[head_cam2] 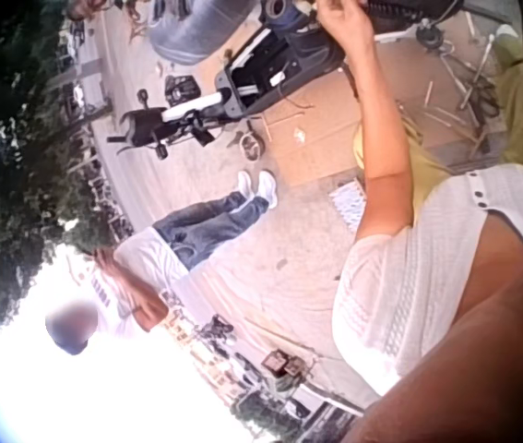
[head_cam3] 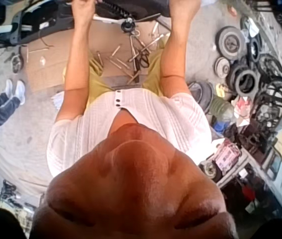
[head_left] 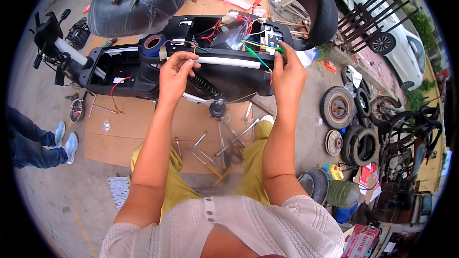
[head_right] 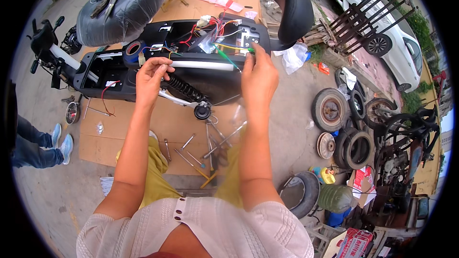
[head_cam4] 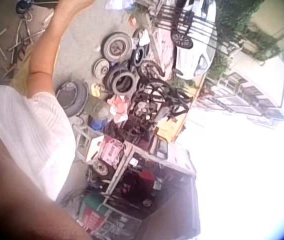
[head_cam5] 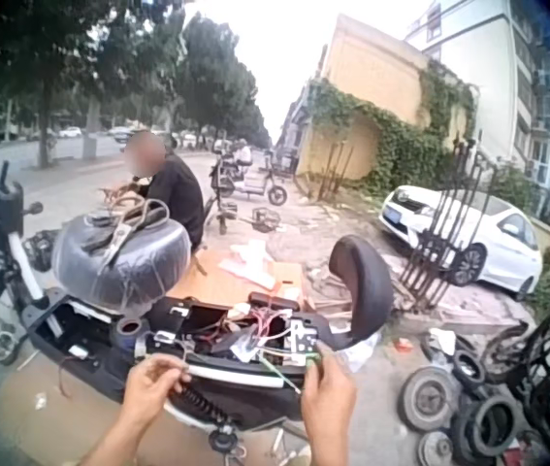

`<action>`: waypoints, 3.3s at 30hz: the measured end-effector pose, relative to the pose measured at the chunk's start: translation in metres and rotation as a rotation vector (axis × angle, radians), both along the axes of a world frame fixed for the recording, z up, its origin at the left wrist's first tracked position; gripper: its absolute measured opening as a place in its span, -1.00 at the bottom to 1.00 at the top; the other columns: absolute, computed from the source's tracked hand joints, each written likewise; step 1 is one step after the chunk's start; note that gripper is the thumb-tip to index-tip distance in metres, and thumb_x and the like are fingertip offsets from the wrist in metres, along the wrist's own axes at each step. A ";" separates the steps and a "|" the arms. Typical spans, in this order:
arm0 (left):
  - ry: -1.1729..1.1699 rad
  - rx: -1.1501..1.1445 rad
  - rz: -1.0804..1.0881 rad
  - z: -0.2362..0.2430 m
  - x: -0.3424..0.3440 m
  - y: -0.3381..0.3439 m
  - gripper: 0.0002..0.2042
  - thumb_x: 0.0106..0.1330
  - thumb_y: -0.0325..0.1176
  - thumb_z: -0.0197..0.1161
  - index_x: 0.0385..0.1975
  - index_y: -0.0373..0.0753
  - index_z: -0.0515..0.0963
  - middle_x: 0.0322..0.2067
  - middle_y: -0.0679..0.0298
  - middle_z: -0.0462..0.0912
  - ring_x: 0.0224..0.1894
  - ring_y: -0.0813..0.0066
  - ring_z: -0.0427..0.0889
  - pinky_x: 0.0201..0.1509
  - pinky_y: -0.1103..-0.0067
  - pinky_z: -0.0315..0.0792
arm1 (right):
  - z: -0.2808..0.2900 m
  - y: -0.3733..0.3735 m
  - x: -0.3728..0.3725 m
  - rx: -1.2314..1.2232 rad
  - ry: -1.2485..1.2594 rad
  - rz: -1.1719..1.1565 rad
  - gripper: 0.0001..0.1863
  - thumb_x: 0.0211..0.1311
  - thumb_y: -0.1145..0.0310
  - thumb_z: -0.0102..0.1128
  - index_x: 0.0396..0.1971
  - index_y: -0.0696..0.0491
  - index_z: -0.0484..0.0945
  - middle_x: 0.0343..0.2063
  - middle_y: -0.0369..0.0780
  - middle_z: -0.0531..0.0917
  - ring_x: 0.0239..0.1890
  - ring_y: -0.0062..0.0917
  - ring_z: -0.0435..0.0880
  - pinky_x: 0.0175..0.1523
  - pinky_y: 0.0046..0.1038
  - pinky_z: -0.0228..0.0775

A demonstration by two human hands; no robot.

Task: The person sits on the ground and repairs the wiring of an electric scooter. They use pliers to strip and cut wires, then use electrical tape to insulate the connections.

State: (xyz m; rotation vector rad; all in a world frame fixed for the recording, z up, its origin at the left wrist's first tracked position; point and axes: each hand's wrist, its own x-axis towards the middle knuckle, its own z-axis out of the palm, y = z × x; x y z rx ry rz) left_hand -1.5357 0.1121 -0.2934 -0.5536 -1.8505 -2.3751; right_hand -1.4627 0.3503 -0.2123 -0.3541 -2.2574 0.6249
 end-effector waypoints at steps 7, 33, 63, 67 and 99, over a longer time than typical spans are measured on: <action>0.013 -0.008 -0.005 -0.001 -0.001 0.000 -0.91 0.38 -0.48 0.14 -0.22 -0.33 0.55 -0.20 0.24 0.62 -0.23 0.56 0.62 -0.26 0.68 0.42 | 0.003 -0.003 0.000 0.096 0.079 0.014 -0.78 0.16 0.50 0.22 -0.17 0.10 0.59 -0.34 -0.11 0.67 -0.26 -0.20 0.65 -0.17 -0.26 0.45; -0.025 -0.057 0.031 0.016 -0.004 0.008 -0.91 0.23 -0.56 0.25 -0.29 -0.35 0.58 -0.41 0.40 0.60 -0.37 0.74 0.51 -0.31 0.74 0.38 | -0.036 -0.068 -0.048 0.079 0.183 0.669 -0.89 0.14 0.63 0.18 -0.31 0.19 0.57 -0.36 -0.13 0.62 -0.31 -0.30 0.62 -0.19 -0.42 0.45; -0.038 0.029 0.003 0.012 -0.006 0.017 -0.86 0.24 -0.53 0.30 -0.23 -0.37 0.61 -0.37 0.39 0.61 -0.32 0.71 0.53 -0.22 0.74 0.42 | -0.032 -0.061 -0.049 0.121 0.232 0.640 -0.84 0.06 0.63 0.24 -0.32 0.13 0.61 -0.21 -0.18 0.62 -0.17 -0.29 0.62 -0.10 -0.38 0.48; -0.059 0.059 0.027 0.017 -0.005 0.021 -0.87 0.21 -0.59 0.28 -0.25 -0.38 0.60 -0.34 0.37 0.61 -0.31 0.71 0.54 -0.20 0.75 0.41 | -0.035 -0.051 -0.053 0.177 0.275 0.572 -0.82 0.02 0.65 0.25 -0.33 0.12 0.62 -0.26 -0.20 0.63 -0.18 -0.30 0.58 -0.11 -0.35 0.46; -0.062 0.225 -0.038 0.018 -0.008 0.030 -0.82 0.34 -0.60 0.11 -0.09 -0.46 0.41 -0.19 -0.02 0.64 -0.18 0.24 0.70 -0.06 0.50 0.62 | -0.031 -0.060 -0.051 0.047 0.223 0.670 -0.75 0.17 0.63 0.16 -0.16 0.09 0.65 -0.37 -0.18 0.64 -0.28 -0.38 0.59 -0.15 -0.41 0.43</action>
